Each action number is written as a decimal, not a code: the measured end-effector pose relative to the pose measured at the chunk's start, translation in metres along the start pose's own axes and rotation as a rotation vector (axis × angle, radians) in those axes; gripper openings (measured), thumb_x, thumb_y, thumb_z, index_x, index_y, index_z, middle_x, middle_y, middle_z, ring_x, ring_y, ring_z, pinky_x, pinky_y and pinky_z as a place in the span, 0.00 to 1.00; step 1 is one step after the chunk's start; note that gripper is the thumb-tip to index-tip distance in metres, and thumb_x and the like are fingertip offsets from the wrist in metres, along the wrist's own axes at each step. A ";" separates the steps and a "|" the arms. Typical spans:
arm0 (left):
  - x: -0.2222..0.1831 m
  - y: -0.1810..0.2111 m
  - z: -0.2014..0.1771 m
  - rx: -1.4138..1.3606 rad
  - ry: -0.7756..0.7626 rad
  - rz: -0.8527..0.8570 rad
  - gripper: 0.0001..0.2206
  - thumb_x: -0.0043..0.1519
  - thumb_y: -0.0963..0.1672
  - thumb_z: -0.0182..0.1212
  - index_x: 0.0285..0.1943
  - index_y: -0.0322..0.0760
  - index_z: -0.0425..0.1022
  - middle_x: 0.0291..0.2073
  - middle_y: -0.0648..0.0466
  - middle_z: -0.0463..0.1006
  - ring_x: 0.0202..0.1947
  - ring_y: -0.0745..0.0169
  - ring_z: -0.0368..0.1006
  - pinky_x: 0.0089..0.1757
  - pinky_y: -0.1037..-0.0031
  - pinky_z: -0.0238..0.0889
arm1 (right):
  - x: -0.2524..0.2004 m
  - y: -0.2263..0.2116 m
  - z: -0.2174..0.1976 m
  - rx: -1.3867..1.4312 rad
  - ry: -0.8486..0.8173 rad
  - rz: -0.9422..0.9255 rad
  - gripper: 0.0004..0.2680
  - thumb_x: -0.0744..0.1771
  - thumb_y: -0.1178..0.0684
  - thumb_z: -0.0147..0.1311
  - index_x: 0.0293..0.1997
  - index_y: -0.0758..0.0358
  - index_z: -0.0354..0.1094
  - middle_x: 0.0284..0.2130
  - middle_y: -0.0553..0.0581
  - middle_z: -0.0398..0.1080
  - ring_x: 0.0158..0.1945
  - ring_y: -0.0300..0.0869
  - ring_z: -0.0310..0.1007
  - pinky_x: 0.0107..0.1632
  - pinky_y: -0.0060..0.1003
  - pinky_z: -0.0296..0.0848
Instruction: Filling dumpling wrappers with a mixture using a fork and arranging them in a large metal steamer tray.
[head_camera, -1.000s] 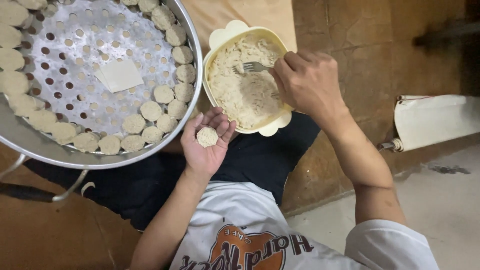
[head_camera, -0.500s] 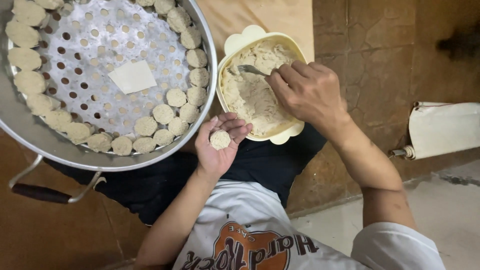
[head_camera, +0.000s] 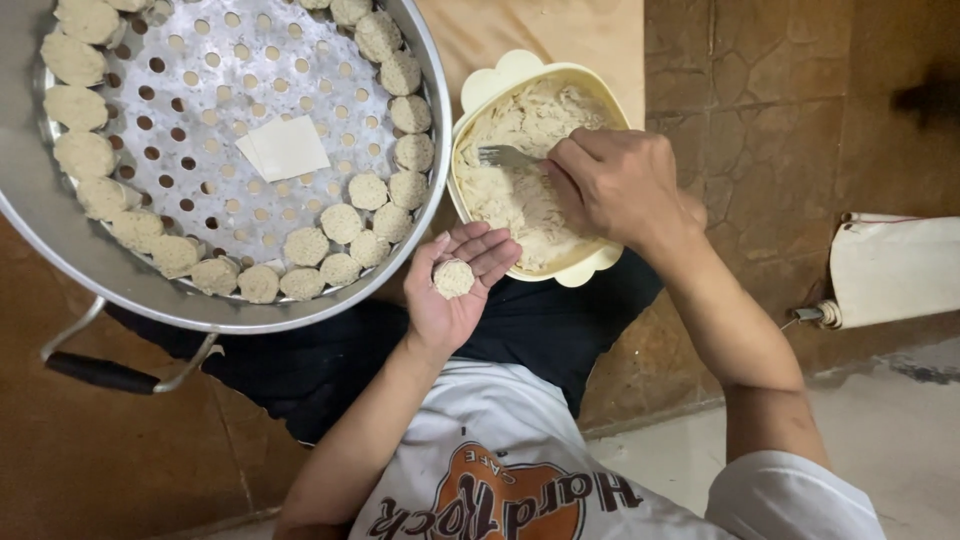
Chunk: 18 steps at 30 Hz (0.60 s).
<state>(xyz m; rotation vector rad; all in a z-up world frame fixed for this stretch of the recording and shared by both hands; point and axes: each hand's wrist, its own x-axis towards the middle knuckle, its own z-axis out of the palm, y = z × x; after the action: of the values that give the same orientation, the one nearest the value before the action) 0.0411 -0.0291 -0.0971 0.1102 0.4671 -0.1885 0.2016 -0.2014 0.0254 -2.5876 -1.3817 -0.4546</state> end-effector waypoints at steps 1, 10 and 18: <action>0.000 0.000 0.000 0.001 0.000 0.000 0.21 0.67 0.48 0.44 0.57 0.27 0.74 0.52 0.32 0.78 0.53 0.34 0.76 0.59 0.42 0.64 | -0.003 0.002 0.004 0.000 0.001 0.000 0.07 0.69 0.54 0.58 0.30 0.55 0.67 0.20 0.50 0.60 0.22 0.43 0.69 0.28 0.33 0.70; 0.001 -0.001 -0.002 -0.004 0.002 0.007 0.21 0.67 0.49 0.45 0.58 0.27 0.74 0.52 0.31 0.78 0.53 0.33 0.75 0.58 0.43 0.66 | -0.010 0.011 0.008 0.071 -0.042 -0.011 0.06 0.69 0.52 0.57 0.31 0.54 0.68 0.21 0.48 0.61 0.24 0.44 0.70 0.29 0.34 0.70; 0.003 0.000 -0.006 -0.014 0.008 -0.003 0.21 0.67 0.49 0.45 0.57 0.27 0.74 0.52 0.32 0.78 0.53 0.34 0.75 0.58 0.42 0.65 | -0.020 0.019 0.016 0.209 -0.125 0.064 0.06 0.68 0.49 0.58 0.33 0.52 0.69 0.21 0.49 0.63 0.23 0.47 0.70 0.28 0.37 0.68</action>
<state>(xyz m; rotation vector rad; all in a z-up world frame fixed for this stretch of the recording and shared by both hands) 0.0407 -0.0288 -0.1037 0.0964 0.4763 -0.1873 0.2102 -0.2232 0.0028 -2.5162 -1.3023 -0.1323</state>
